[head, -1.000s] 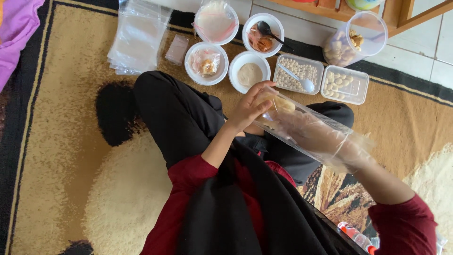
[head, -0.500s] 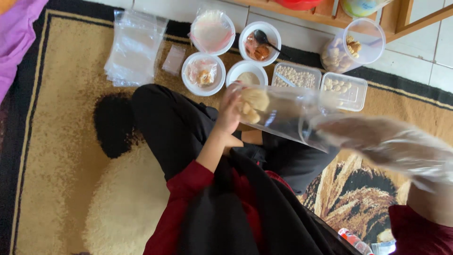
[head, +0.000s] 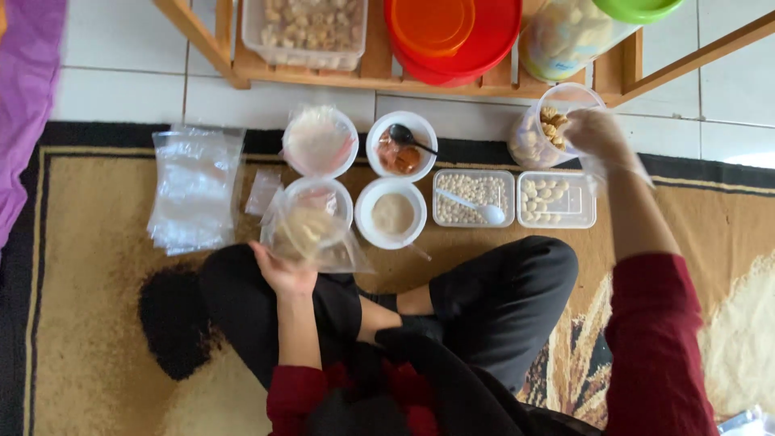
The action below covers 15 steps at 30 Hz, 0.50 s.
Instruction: Packaging various snacks from bowls into a plastic bag while sitting on the floor.
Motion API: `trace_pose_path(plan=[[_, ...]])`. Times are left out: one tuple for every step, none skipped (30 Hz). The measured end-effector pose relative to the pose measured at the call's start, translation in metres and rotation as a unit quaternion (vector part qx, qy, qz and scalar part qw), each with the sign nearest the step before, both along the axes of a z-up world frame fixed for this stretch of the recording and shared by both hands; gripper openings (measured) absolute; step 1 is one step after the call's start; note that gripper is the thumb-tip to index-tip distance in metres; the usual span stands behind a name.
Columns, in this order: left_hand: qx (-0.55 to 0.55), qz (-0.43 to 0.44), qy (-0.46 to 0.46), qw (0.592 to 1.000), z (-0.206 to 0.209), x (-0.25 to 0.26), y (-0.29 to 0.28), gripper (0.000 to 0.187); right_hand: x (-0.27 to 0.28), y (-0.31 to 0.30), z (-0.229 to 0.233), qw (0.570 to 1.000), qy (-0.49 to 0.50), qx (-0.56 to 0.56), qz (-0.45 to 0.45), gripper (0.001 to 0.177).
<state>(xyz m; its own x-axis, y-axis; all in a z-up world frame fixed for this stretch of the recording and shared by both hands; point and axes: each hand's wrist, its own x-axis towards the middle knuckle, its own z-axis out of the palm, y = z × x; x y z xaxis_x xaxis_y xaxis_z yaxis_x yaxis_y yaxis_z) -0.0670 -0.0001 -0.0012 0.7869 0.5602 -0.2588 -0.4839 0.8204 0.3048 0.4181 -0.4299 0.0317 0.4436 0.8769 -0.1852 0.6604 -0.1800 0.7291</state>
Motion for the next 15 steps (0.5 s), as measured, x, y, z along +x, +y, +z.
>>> trace_pose_path(plan=[[0.008, -0.001, -0.01, 1.0, 0.006, 0.006, 0.0, 0.069, 0.016, 0.002, -0.021, 0.944, 0.196, 0.139, -0.227, 0.037], [0.016, -0.003, -0.019, 1.0, 0.011, 0.01, -0.001, 0.08, 0.029, 0.004, -0.044, 0.78, 0.368, 0.267, -0.429, 0.059], [0.017, -0.007, -0.016, 1.0, 0.021, 0.015, -0.002, 0.08, 0.025, 0.009, -0.041, 0.777, 0.37, 0.267, -0.433, 0.059], [0.055, -0.004, -0.017, 0.998, 0.031, 0.023, -0.002, 0.083, 0.024, 0.016, -0.037, 0.81, 0.355, 0.211, -0.417, 0.055], [0.093, -0.002, -0.018, 0.996, 0.042, 0.029, -0.002, 0.087, 0.023, 0.023, -0.032, 0.838, 0.339, 0.153, -0.399, 0.052], [0.093, -0.003, -0.017, 0.995, 0.045, 0.036, -0.005, 0.087, 0.044, 0.009, -0.069, 0.837, 0.34, 0.154, -0.4, 0.052], [-0.003, 0.059, 0.07, 0.996, 0.048, 0.042, -0.008, 0.076, 0.064, -0.006, -0.105, 0.818, 0.335, 0.216, -0.414, 0.033], [-0.099, 0.121, 0.157, 0.975, 0.052, 0.046, -0.012, 0.066, 0.082, -0.02, -0.142, 0.795, 0.329, 0.277, -0.427, 0.034], [-0.098, 0.121, 0.16, 0.975, 0.051, 0.048, -0.011, 0.066, 0.073, -0.012, -0.124, 0.794, 0.331, 0.276, -0.428, 0.034], [-0.091, 0.115, 0.17, 0.975, 0.05, 0.049, -0.011, 0.065, 0.063, -0.004, -0.106, 0.761, 0.339, 0.331, -0.442, 0.036], [-0.085, 0.109, 0.18, 0.974, 0.05, 0.048, -0.011, 0.064, 0.051, 0.003, -0.088, 0.725, 0.346, 0.385, -0.455, 0.04], [-0.085, 0.11, 0.183, 0.973, 0.049, 0.05, -0.011, 0.064, 0.055, 0.003, -0.087, 0.724, 0.348, 0.383, -0.455, 0.04], [-0.091, 0.11, 0.175, 0.974, 0.048, 0.051, -0.01, 0.063, 0.058, 0.003, -0.086, 0.73, 0.321, 0.38, -0.467, 0.041], [-0.096, 0.109, 0.171, 0.975, 0.048, 0.05, -0.009, 0.062, 0.056, 0.001, -0.086, 0.734, 0.295, 0.377, -0.481, 0.046], [-0.096, 0.109, 0.176, 0.974, 0.035, 0.043, -0.006, 0.062, 0.042, 0.009, -0.059, 0.732, 0.299, 0.374, -0.484, 0.046]])
